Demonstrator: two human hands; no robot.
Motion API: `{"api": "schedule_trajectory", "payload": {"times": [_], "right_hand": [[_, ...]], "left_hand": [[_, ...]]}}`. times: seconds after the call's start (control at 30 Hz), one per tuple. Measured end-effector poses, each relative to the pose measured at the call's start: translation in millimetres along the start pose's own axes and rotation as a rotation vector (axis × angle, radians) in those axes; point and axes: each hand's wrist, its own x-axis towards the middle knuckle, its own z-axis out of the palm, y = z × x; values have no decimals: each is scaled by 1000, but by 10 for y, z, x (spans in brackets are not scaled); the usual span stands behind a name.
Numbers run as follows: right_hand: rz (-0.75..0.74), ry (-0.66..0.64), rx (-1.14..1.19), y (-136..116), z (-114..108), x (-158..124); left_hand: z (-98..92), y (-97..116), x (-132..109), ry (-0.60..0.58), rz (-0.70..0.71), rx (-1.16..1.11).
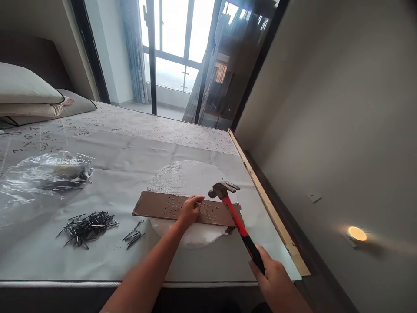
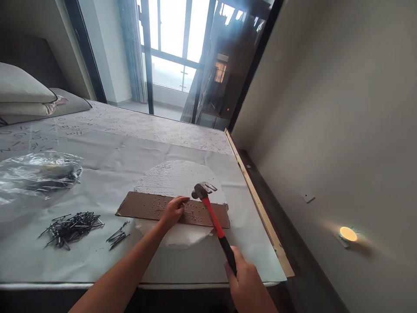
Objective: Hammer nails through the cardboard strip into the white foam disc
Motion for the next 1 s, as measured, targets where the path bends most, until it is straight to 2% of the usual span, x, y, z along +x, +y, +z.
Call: {"api": "schedule_trajectory", "payload": {"times": [0.1,0.2,0.33,0.43,0.47,0.53,0.6,0.63,0.73,0.8,0.87,1.0], "right_hand": [[30,-79,-91,15,85,56],[74,-116,-179,134,216,135],[54,-105,-117,270,300,163],[72,-114,-65,301,334,132],[76,-119,-54,309,352,122],[75,-125,-23,338,404,109],[75,-128,30,385,465,108],[77,-120,57,410,494,110],[84,-89,94,450,543,112],[71,-94,99,433,543,107],[72,-96,107,399,530,99],[80,-51,133,365,528,101]], "left_hand": [[-34,15,-8,223,-35,-100],[-67,163,-34,305,7,-88],[-195,487,-159,204,98,6],[-475,595,-389,90,147,120],[-616,568,-492,79,141,174],[-950,407,-717,143,64,324],[-1303,144,-930,249,-109,508],[-1463,-3,-1019,251,-187,604],[-1795,-382,-1169,68,-337,847],[-1874,-525,-1175,-56,-444,966],[-1872,-582,-1135,-144,-521,1051],[-1806,-567,-1022,-238,-545,1166]]}}
